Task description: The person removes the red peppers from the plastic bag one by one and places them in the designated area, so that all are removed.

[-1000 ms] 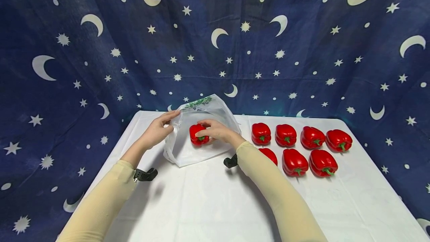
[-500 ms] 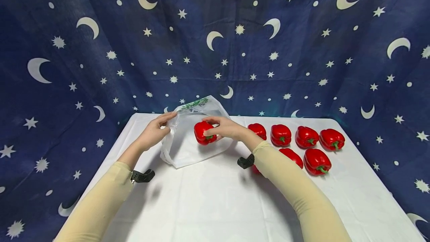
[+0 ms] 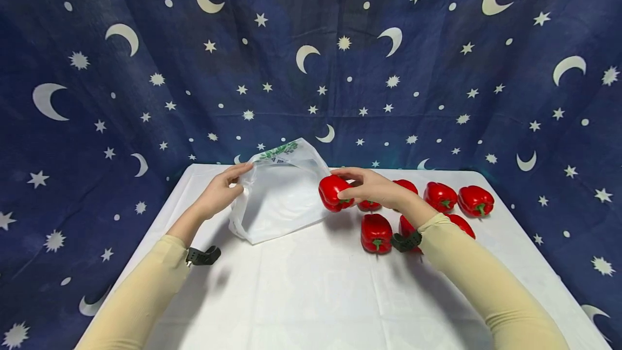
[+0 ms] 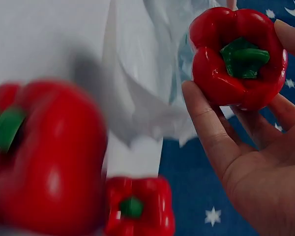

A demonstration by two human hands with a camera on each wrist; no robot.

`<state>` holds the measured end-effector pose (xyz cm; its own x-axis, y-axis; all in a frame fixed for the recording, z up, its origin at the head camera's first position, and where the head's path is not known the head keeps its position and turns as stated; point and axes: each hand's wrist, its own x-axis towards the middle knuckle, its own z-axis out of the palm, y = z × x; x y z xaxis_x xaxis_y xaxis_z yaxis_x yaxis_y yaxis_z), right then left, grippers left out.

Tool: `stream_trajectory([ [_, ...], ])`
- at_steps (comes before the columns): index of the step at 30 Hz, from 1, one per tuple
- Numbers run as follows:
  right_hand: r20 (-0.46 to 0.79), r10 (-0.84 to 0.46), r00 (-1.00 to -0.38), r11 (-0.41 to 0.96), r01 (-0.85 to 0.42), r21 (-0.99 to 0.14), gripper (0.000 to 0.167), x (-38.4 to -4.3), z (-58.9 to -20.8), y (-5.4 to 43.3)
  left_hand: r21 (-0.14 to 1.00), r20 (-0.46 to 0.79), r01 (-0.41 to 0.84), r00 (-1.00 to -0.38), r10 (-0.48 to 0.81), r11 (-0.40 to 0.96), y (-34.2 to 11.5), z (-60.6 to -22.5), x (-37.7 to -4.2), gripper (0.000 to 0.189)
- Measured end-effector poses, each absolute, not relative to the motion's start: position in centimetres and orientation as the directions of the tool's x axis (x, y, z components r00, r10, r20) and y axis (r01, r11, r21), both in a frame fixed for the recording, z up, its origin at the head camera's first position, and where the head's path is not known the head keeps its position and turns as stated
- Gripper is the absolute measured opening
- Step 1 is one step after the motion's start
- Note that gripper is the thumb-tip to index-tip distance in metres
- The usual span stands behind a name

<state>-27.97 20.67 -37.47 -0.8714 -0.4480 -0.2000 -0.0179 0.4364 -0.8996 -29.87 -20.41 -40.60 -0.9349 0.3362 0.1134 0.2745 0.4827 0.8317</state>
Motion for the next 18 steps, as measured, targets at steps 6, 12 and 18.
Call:
stream_trajectory([
  [6, -0.190, -0.426, -0.885, 0.441, -0.020, -0.897, 0.076, -26.7, -37.3, 24.4, 0.836, 0.112, 0.276, -0.932, 0.344, 0.475, -20.6, -40.6, -29.8, 0.061],
  [12, -0.190, -0.393, -0.900, 0.459, -0.014, -0.888, 0.077, -25.3, -37.3, 28.2, 0.832, 0.108, 0.276, -0.931, 0.349, 0.480, -20.5, -40.8, -30.0, 0.060],
  [18, -0.204, -0.341, -0.918, 0.494, 0.010, -0.869, 0.079, -23.8, -37.2, 31.6, 0.827, 0.111, 0.284, -0.929, 0.354, 0.486, -20.5, -40.8, -30.0, 0.061],
])
